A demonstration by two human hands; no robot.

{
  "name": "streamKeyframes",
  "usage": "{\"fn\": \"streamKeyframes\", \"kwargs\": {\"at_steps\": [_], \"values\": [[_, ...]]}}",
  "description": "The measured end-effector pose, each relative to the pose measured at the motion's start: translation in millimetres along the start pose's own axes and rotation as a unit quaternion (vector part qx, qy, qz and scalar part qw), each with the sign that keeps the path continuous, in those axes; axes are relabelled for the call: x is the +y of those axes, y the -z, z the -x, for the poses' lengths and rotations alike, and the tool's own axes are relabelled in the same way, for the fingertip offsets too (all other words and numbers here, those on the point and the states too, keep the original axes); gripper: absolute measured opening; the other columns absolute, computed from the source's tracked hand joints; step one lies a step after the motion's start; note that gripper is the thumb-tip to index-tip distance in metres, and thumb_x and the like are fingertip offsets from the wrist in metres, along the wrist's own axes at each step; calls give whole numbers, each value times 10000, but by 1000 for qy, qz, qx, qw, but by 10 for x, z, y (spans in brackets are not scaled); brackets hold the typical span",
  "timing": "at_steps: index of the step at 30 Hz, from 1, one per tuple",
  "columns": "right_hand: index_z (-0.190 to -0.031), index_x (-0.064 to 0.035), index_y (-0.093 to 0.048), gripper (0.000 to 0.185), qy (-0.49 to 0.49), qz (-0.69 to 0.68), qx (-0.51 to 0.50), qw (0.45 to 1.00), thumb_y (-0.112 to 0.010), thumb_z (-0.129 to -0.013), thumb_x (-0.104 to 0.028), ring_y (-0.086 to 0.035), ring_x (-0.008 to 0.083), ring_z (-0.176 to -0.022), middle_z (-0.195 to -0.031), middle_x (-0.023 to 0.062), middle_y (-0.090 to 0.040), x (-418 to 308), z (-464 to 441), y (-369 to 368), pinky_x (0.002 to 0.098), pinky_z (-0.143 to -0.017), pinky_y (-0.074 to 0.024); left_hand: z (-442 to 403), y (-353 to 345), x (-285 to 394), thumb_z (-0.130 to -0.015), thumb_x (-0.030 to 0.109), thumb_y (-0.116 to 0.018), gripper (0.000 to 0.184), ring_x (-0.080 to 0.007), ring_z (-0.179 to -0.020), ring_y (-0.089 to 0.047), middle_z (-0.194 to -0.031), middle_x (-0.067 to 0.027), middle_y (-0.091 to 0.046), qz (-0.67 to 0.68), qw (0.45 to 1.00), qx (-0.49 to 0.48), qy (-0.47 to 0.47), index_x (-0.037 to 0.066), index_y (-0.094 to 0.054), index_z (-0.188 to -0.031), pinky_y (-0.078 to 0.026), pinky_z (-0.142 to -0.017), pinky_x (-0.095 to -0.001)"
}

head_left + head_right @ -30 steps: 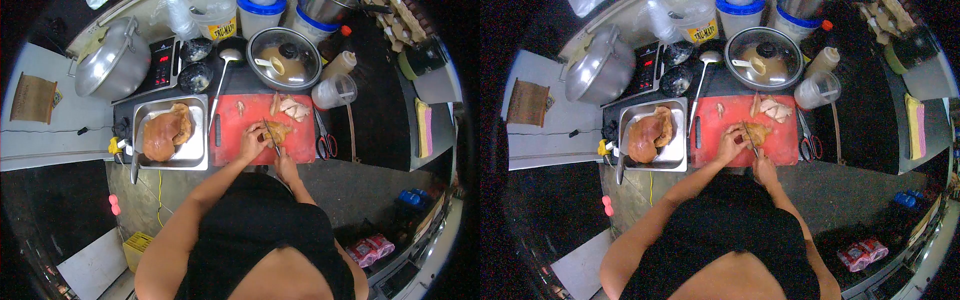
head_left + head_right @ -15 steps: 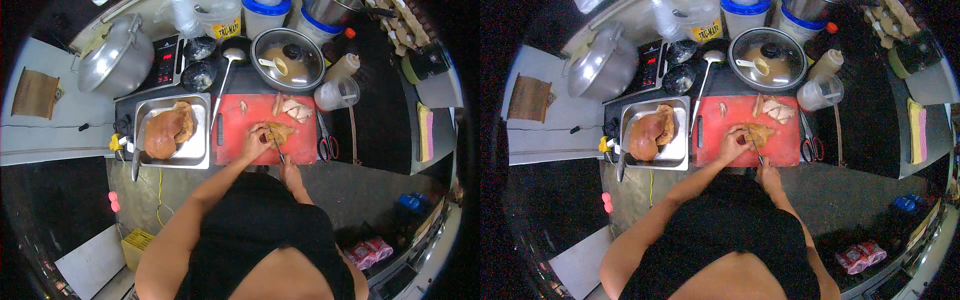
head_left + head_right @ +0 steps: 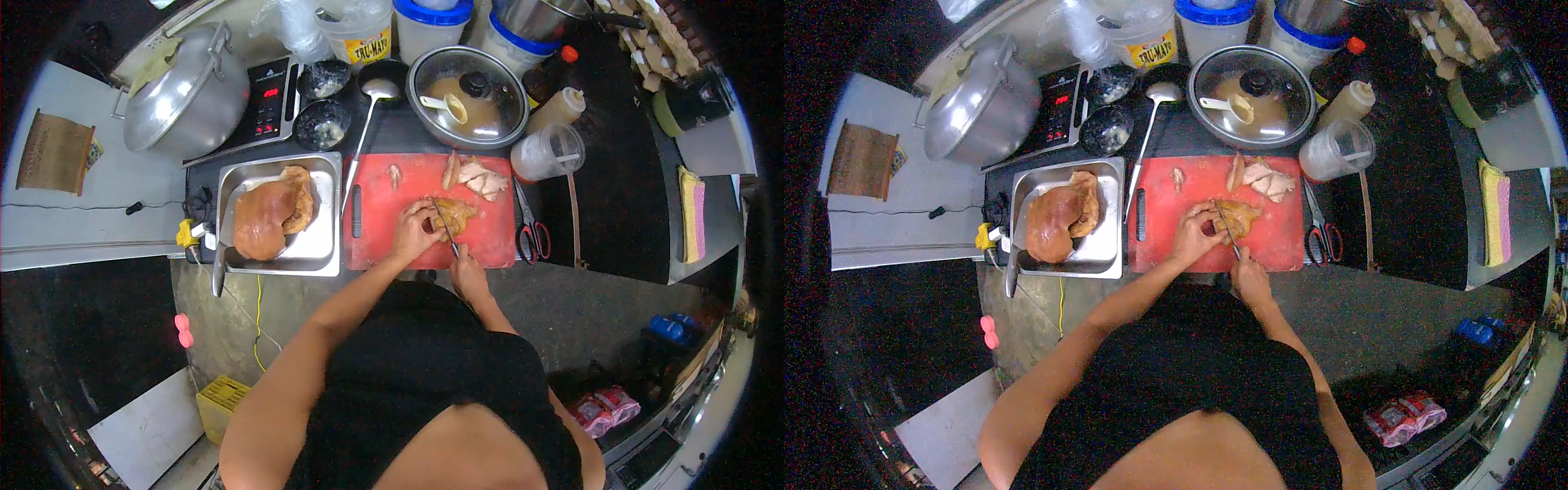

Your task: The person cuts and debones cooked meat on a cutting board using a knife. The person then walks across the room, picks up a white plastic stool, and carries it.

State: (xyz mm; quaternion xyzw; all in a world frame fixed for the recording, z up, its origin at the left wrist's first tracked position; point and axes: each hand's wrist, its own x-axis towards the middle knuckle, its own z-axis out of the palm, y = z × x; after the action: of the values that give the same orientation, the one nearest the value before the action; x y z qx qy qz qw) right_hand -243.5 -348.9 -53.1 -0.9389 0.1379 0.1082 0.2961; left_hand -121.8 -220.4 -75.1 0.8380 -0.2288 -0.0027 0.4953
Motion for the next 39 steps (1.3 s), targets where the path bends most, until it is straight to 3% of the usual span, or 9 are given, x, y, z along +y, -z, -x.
{"fn": "streamKeyframes", "kwargs": {"at_steps": [15,17,26,34,39], "values": [[-959,14,-351,204,38,-7,22,999,-451,-836,-115,-551,492,-691,-720,326,-553,-52,-71,41,573,-634,-418,10,-14,19,-617,128,-726,334,-303,-1029,-543,-1089,-147,-576,-8,1000,6,-1,-14,-628,-903,-442,-890,-385],[-982,-2,-354,226,-1,2,-8,1000,-460,-844,-145,-563,488,-722,-753,318,-565,-28,33,73,566,-644,-435,31,-13,13,-651,129,-718,348,-310,-1045,-544,-1109,-157,-567,-11,1000,-2,7,-20,-619,-950,-440,-906,-376],[-986,-23,-350,216,-21,-10,-29,999,-457,-854,-158,-571,480,-740,-785,312,-575,13,129,107,568,-651,-437,18,-7,42,-606,105,-732,342,-304,-1033,-538,-1079,-143,-579,0,1000,4,10,-26,-623,-902,-440,-893,-379],[-980,3,-352,197,23,19,1,1000,-434,-853,-124,-547,502,-697,-716,324,-556,-62,-108,84,573,-639,-413,4,-3,55,-614,110,-730,339,-303,-1010,-549,-1071,-145,-578,-2,1000,0,14,-28,-622,-904,-450,-881,-380],[-987,5,-357,208,1,30,-19,999,-434,-853,-134,-549,500,-705,-737,327,-559,-168,-231,137,580,-660,-411,17,-7,57,-627,104,-721,314,-317,-1016,-542,-1072,-155,-574,11,1000,13,20,-26,-620,-895,-451,-878,-383]]}}
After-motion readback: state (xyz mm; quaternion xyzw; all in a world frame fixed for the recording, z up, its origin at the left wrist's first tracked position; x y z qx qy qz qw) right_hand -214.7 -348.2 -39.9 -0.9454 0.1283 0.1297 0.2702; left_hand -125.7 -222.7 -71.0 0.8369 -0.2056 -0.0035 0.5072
